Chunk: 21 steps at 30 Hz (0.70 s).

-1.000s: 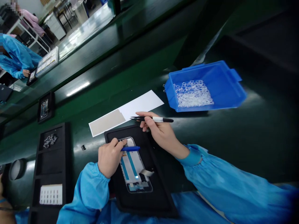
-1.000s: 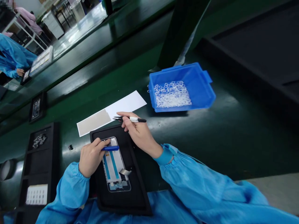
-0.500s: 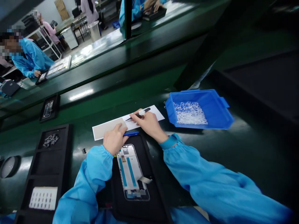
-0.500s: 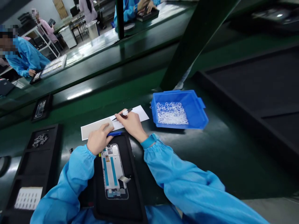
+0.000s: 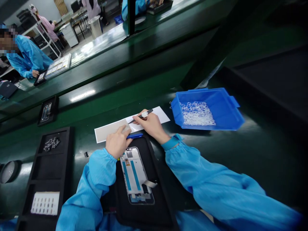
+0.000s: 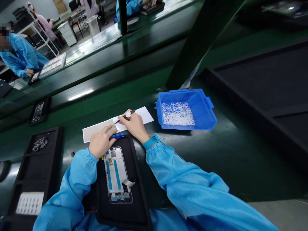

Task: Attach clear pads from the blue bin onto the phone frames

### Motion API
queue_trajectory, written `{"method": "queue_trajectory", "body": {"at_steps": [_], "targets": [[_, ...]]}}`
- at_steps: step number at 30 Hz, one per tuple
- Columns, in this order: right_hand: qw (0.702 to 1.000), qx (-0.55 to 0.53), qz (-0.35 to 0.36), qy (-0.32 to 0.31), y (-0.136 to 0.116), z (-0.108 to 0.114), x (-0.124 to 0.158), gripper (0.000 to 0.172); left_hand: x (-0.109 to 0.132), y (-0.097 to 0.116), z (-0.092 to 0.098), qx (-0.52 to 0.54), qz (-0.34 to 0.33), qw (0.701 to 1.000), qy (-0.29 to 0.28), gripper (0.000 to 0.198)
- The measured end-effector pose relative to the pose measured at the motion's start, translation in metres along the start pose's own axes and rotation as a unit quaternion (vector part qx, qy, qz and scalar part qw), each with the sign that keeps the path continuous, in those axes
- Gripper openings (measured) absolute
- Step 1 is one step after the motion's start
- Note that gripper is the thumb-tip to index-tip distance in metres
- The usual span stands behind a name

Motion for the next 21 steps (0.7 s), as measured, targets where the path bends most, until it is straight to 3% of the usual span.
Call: {"method": "queue_trajectory", "body": {"at_steps": [5,9,14,21], "targets": [[0.995,-0.066,0.022,0.072,-0.007,0.017,0.020,0.051,0.006,-0.011,0.002,0.072,0.002,0.997,0.026,0.034],[0.995,-0.086,-0.002,0.059,-0.015,0.024,0.069,0.050,0.020,-0.028,0.009,0.223,0.040,0.970,0.084,0.022],[1.000,0.003,0.014,0.012,-0.020,0.016,0.112,0.046,0.027,-0.022,-0.002,0.308,0.024,0.949,-0.061,0.025],[0.997,0.067,0.038,0.008,-0.019,0.007,0.115,0.037,0.020,-0.016,-0.009,0.282,0.002,0.954,-0.101,0.025]]}}
Point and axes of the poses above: each hand's wrist, its own x-axis away from the middle knuckle, its own z-axis out of the back of the hand, y = z × x, the point moved 4 cm from there along -x, towards the middle knuckle, and after that the axes turned 2 degrees about z, right-handed, at the moved point
